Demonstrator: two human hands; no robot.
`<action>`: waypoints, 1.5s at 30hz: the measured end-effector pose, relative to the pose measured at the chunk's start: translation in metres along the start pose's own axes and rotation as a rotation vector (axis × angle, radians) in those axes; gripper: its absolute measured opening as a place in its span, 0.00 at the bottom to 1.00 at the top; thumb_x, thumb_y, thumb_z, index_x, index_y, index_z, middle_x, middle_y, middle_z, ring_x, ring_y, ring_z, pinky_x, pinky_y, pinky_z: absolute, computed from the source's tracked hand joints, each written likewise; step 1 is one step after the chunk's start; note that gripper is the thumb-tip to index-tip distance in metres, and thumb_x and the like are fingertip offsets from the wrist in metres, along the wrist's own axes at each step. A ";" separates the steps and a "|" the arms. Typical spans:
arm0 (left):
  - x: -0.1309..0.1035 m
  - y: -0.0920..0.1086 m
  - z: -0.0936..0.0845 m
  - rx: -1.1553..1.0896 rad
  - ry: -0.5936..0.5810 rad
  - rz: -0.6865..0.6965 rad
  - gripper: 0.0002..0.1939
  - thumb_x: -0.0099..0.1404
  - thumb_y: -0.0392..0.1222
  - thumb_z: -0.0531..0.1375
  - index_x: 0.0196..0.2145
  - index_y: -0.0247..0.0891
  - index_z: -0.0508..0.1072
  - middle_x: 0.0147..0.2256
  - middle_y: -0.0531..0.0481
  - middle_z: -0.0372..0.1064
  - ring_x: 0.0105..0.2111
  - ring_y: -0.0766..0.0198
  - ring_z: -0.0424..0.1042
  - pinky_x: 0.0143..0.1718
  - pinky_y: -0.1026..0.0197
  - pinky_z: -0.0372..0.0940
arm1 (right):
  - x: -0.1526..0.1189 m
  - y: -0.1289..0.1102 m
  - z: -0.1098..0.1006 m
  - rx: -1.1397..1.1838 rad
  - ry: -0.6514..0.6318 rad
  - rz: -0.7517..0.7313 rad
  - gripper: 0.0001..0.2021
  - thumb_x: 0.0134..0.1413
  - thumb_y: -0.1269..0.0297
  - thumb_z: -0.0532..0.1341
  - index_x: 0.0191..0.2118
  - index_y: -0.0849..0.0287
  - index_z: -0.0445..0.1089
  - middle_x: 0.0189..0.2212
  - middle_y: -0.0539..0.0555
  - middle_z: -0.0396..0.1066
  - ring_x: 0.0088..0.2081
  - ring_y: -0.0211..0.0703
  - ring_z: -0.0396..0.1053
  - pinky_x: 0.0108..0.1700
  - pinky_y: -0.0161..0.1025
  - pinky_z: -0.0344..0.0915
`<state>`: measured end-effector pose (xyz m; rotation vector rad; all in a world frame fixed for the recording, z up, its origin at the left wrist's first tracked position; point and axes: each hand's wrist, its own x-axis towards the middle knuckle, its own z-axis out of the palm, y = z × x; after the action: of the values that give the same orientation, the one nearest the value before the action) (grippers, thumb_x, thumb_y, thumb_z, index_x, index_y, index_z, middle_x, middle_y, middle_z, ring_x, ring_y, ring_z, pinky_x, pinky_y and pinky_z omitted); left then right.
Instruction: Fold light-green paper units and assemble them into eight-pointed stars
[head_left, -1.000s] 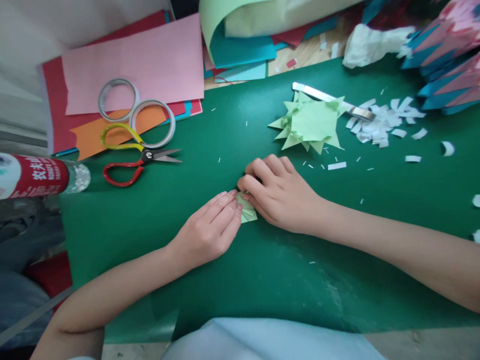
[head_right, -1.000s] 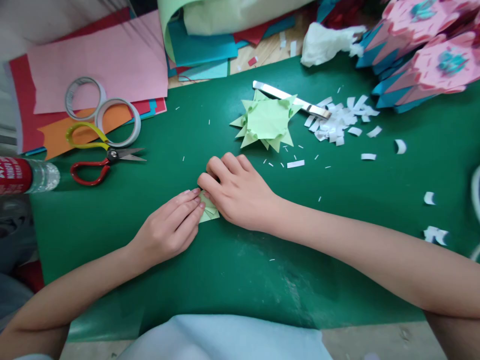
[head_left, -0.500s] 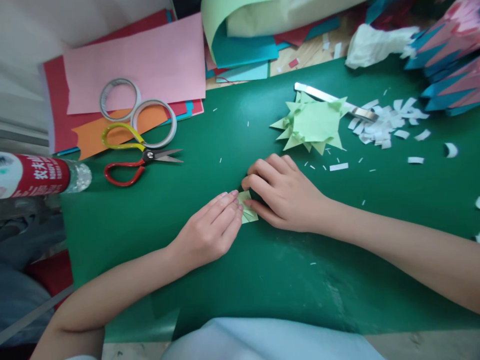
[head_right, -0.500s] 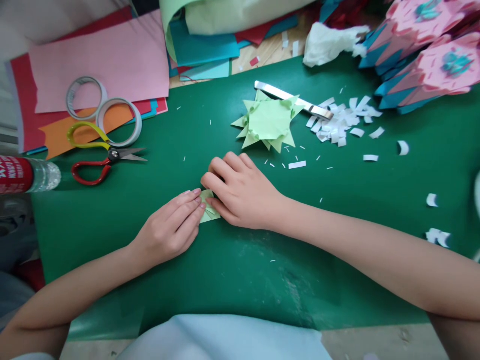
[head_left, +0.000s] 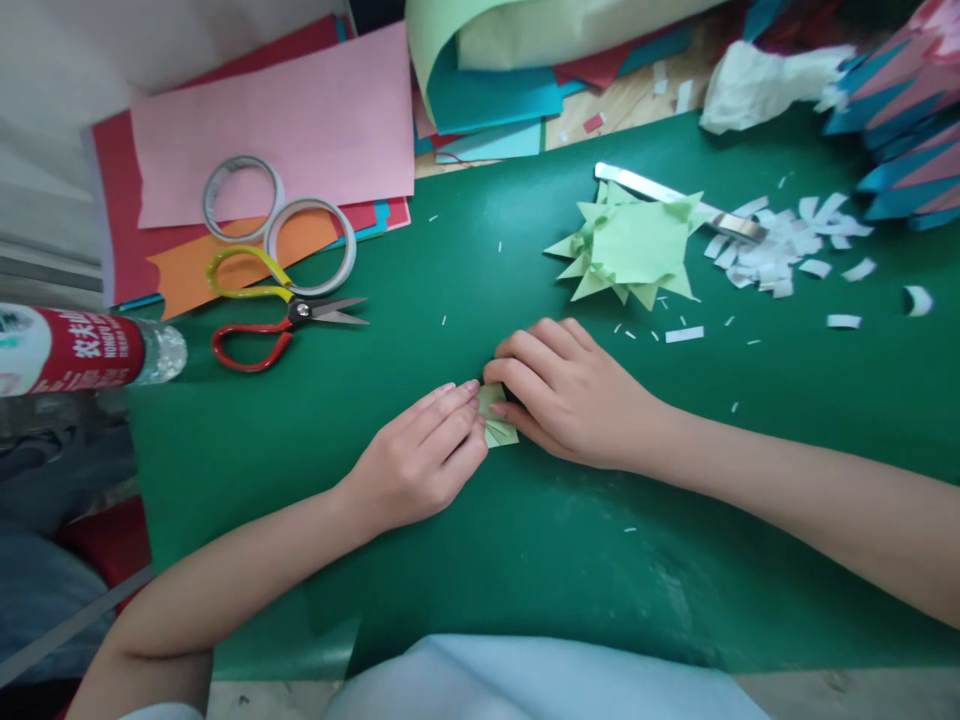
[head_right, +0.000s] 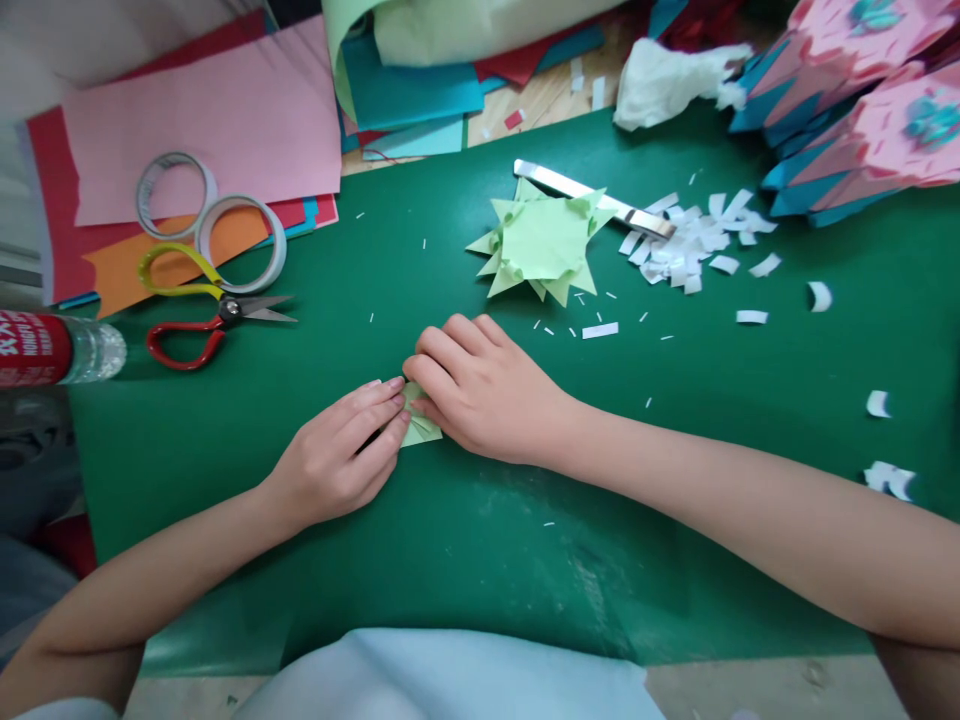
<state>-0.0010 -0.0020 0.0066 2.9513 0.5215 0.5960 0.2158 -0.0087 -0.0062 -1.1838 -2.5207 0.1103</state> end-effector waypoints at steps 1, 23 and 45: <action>0.000 0.000 0.000 -0.001 -0.002 0.000 0.05 0.63 0.28 0.61 0.38 0.26 0.73 0.41 0.36 0.77 0.49 0.49 0.75 0.54 0.51 0.73 | 0.000 0.000 0.000 0.000 0.000 0.000 0.11 0.65 0.61 0.52 0.39 0.62 0.67 0.36 0.58 0.67 0.36 0.47 0.57 0.37 0.42 0.50; -0.003 -0.001 0.001 0.072 0.073 0.002 0.10 0.59 0.30 0.66 0.40 0.32 0.77 0.39 0.44 0.77 0.42 0.57 0.76 0.47 0.54 0.73 | -0.004 -0.002 -0.003 0.166 -0.016 0.075 0.07 0.64 0.63 0.54 0.41 0.60 0.66 0.37 0.56 0.68 0.36 0.45 0.56 0.36 0.42 0.50; -0.002 0.001 -0.002 0.061 -0.004 0.016 0.13 0.62 0.31 0.57 0.42 0.24 0.75 0.45 0.32 0.76 0.50 0.47 0.75 0.49 0.51 0.74 | -0.001 0.000 -0.005 0.171 -0.004 0.039 0.09 0.65 0.64 0.53 0.35 0.59 0.67 0.31 0.54 0.68 0.34 0.42 0.58 0.35 0.41 0.50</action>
<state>-0.0030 -0.0034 0.0083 3.0165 0.5252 0.5865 0.2182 -0.0103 -0.0019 -1.1651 -2.4364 0.3312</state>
